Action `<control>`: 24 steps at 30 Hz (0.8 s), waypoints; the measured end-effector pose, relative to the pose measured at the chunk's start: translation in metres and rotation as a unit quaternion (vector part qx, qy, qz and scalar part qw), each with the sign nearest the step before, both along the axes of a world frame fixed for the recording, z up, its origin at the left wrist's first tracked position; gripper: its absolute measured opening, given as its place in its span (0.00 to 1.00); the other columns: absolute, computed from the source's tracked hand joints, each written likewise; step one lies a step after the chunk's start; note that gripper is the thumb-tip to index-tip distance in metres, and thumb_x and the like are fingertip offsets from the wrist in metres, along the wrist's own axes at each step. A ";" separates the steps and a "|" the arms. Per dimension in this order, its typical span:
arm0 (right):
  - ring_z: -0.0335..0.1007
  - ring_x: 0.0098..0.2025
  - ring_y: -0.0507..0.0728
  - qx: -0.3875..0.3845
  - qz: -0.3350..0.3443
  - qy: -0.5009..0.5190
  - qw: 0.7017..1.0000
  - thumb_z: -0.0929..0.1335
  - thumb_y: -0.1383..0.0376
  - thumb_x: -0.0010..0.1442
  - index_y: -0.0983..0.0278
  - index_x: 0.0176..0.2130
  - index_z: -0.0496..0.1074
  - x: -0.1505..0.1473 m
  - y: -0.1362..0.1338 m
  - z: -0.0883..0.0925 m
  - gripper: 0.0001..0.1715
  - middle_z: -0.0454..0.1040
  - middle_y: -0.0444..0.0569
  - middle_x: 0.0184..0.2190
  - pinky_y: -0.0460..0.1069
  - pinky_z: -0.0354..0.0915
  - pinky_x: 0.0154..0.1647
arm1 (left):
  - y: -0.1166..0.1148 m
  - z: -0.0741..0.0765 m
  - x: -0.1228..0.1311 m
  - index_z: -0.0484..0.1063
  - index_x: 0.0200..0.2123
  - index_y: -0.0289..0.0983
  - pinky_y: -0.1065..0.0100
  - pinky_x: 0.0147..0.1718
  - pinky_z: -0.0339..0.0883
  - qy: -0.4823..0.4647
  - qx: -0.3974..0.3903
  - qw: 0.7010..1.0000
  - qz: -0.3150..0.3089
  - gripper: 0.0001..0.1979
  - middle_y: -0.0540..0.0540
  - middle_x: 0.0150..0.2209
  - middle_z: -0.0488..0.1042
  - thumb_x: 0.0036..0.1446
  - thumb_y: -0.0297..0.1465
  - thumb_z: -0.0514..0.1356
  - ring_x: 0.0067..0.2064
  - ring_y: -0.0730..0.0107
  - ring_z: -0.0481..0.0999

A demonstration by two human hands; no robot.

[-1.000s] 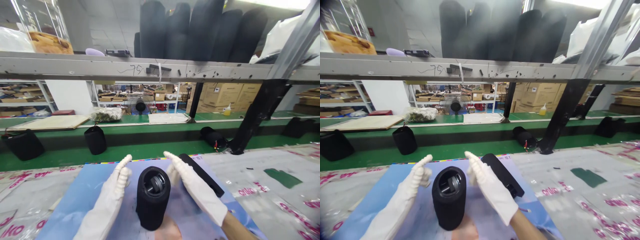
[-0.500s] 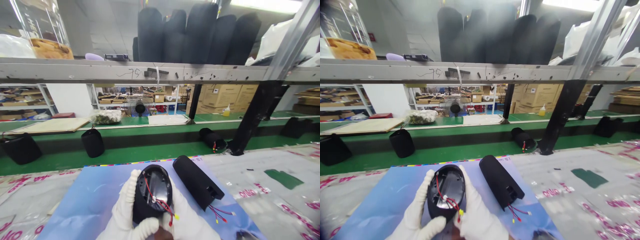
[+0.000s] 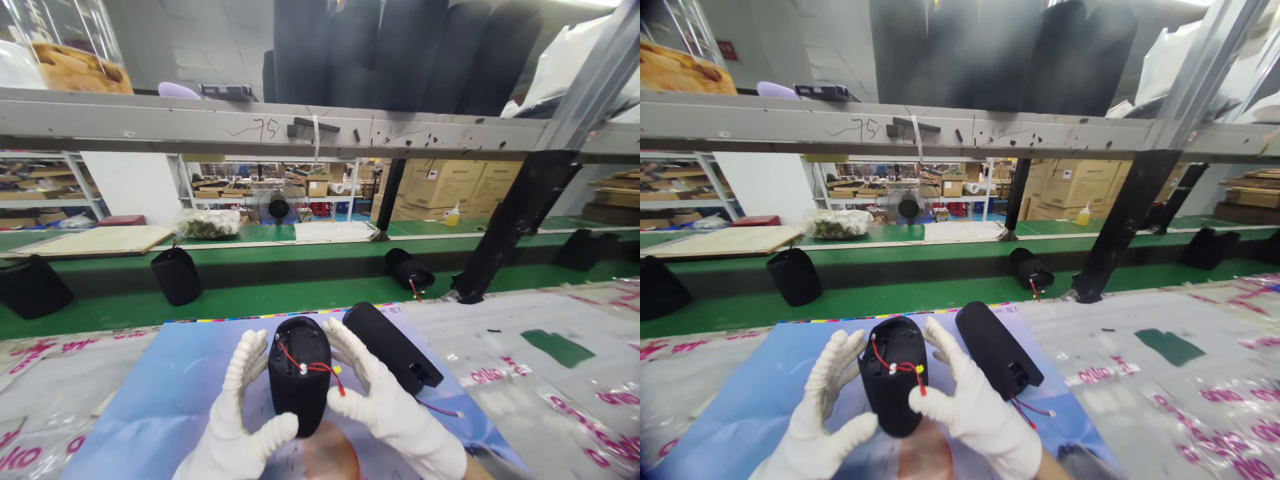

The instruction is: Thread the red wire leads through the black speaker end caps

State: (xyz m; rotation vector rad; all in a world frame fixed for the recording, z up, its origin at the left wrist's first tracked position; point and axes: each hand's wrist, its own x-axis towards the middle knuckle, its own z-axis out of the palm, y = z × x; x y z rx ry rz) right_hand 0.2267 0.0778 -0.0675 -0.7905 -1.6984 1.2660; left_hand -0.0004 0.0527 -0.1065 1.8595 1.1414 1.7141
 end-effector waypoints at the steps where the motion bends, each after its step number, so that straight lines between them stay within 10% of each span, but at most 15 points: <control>1: 0.53 0.69 0.63 0.001 -0.008 0.012 1.000 0.74 0.54 0.57 0.51 0.67 0.53 -0.003 0.003 0.003 0.46 0.55 0.51 0.69 0.62 0.51 0.69 | 0.003 0.001 0.003 0.46 0.69 0.50 0.47 0.59 0.65 0.004 0.012 1.000 -0.003 0.40 0.41 0.64 0.63 0.58 0.43 0.63 0.62 0.51 0.68; 6: 0.61 0.65 0.63 -0.021 -0.107 -0.003 0.994 0.73 0.53 0.57 0.57 0.61 0.65 -0.031 0.016 0.027 0.36 0.67 0.54 0.62 0.60 0.58 0.66 | 0.006 0.004 0.004 0.50 0.67 0.47 0.53 0.55 0.72 0.007 0.070 0.998 -0.004 0.43 0.41 0.57 0.69 0.54 0.41 0.68 0.55 0.56 0.74; 12: 0.64 0.62 0.60 -0.024 -0.111 -0.050 0.992 0.70 0.59 0.58 0.58 0.58 0.66 -0.046 0.016 0.041 0.29 0.69 0.51 0.59 0.57 0.60 0.64 | -0.015 0.022 -0.013 0.77 0.46 0.49 0.62 0.51 0.76 0.199 0.235 0.950 0.060 0.16 0.48 0.41 0.71 0.56 0.25 0.65 0.49 0.63 0.78; 17: 0.65 0.60 0.60 0.025 -0.141 -0.089 0.986 0.66 0.60 0.62 0.58 0.57 0.67 -0.054 0.014 0.037 0.24 0.68 0.51 0.57 0.59 0.59 0.64 | -0.006 0.043 0.003 0.76 0.37 0.43 0.76 0.30 0.75 0.232 0.141 0.962 0.009 0.07 0.51 0.30 0.74 0.59 0.25 0.61 0.32 0.73 0.79; 24: 0.63 0.62 0.64 0.094 -0.132 -0.155 0.975 0.66 0.59 0.64 0.57 0.64 0.58 -0.026 -0.007 0.038 0.31 0.65 0.53 0.61 0.62 0.63 0.63 | 0.006 0.096 0.000 0.66 0.28 0.41 0.71 0.20 0.62 0.366 0.152 0.915 -0.073 0.11 0.54 0.24 0.73 0.66 0.33 0.54 0.21 0.73 0.70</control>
